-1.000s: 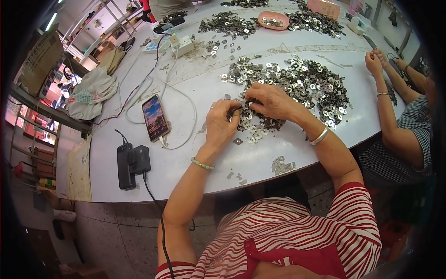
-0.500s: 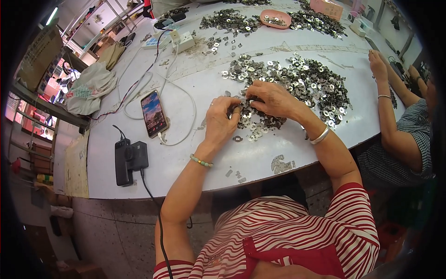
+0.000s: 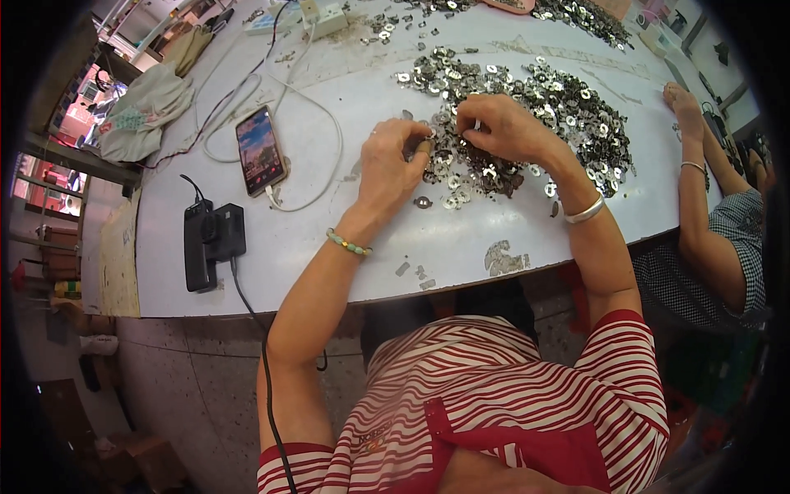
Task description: The person sorts and inspects small metal washer-like components by hand on a work table.
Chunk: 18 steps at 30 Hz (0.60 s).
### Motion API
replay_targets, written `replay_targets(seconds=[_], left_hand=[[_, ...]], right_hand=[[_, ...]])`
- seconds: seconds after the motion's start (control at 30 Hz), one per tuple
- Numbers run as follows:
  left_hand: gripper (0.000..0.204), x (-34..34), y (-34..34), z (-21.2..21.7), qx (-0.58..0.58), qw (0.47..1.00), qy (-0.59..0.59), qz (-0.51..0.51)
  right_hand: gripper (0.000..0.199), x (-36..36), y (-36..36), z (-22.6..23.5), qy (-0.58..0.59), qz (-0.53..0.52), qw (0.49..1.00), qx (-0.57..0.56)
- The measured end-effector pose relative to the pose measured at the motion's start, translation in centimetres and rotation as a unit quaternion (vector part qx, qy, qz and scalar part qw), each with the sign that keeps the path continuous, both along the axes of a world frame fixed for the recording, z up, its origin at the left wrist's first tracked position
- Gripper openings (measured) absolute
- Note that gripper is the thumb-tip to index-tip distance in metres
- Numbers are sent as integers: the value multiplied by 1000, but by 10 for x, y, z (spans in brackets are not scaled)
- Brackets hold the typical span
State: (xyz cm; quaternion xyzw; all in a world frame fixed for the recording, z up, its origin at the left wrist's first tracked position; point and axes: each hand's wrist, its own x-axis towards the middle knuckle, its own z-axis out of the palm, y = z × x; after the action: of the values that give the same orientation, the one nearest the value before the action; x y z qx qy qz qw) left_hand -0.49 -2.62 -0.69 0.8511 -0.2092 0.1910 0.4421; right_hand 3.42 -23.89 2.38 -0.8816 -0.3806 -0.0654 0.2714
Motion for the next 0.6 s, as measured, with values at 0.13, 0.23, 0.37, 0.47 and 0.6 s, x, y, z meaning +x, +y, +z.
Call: replay_targets(seconds=[0.13, 0.23, 0.37, 0.47, 0.6], left_hand=[[15, 1, 3, 0, -52, 997, 54, -2], [14, 1, 4, 8, -109, 984, 140, -10], [13, 10, 15, 3, -299, 922, 234, -80], [20, 13, 22, 6, -431, 827, 332, -141], [22, 15, 25, 7, -535, 728, 383, -191]], right_hand=[[9, 1, 1, 2, 25, -5, 1000, -1], [9, -1, -1, 1, 13, 1, 1000, 8], [8, -6, 2, 7, 7, -5, 1000, 0], [8, -8, 4, 10, 31, -22, 999, 31], [9, -12, 11, 14, 47, -49, 996, 64]])
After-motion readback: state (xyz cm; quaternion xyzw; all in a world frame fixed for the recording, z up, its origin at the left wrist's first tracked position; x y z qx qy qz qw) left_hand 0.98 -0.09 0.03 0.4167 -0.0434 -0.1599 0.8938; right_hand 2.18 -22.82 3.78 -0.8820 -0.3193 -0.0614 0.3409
